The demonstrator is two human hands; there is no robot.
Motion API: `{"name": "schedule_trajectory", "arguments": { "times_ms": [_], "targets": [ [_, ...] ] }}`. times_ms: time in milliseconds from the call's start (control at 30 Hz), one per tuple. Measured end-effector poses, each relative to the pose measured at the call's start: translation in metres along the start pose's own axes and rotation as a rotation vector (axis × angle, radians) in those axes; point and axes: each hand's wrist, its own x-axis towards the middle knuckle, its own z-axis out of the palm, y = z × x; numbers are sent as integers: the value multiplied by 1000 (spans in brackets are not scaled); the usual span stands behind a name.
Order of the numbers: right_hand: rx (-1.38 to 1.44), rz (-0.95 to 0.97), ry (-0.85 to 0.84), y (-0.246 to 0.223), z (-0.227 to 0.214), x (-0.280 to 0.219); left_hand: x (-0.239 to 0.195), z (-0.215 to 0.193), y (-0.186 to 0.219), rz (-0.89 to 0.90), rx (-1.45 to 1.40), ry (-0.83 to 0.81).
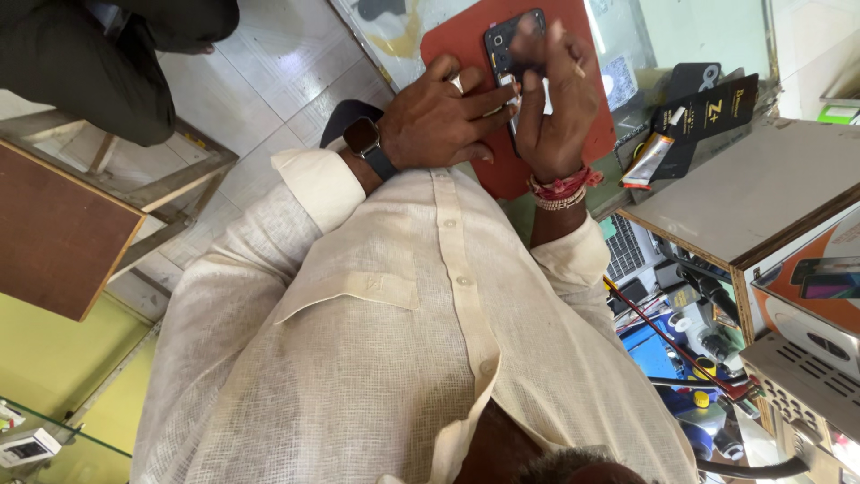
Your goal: The person uses a small screwdriver to remove screws from the back of a disassembled smartphone. They then use a plastic pry tool to lift and disconnect the battery connector ribbon cable from the motherboard.
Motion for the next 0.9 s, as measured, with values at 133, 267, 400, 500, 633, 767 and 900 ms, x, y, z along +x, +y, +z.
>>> {"name": "schedule_trajectory", "arguments": {
  "times_ms": [133, 267, 400, 500, 633, 767, 900],
  "targets": [
    [-179, -25, 77, -2, 0, -2, 3, -2, 2, -19, -42, -41],
    [39, 101, -32, -3, -2, -3, 6, -4, 3, -28, -45, -34],
    [-138, 17, 29, 0, -2, -1, 8, -6, 3, -37, -58, -60],
    [23, 149, -12, -2, -2, 0, 9, -7, 2, -21, -47, -47],
    [-115, -20, -2, -3, -8, 1, 8, -4, 0, -31, -125, -49],
    [-139, 4, -11, -2, -5, 1, 7, -8, -25, -85, -54, 116],
    [-53, 18, 8, 3, 8, -8, 19, -15, -62, -162, -24, 137]
  ]
}}
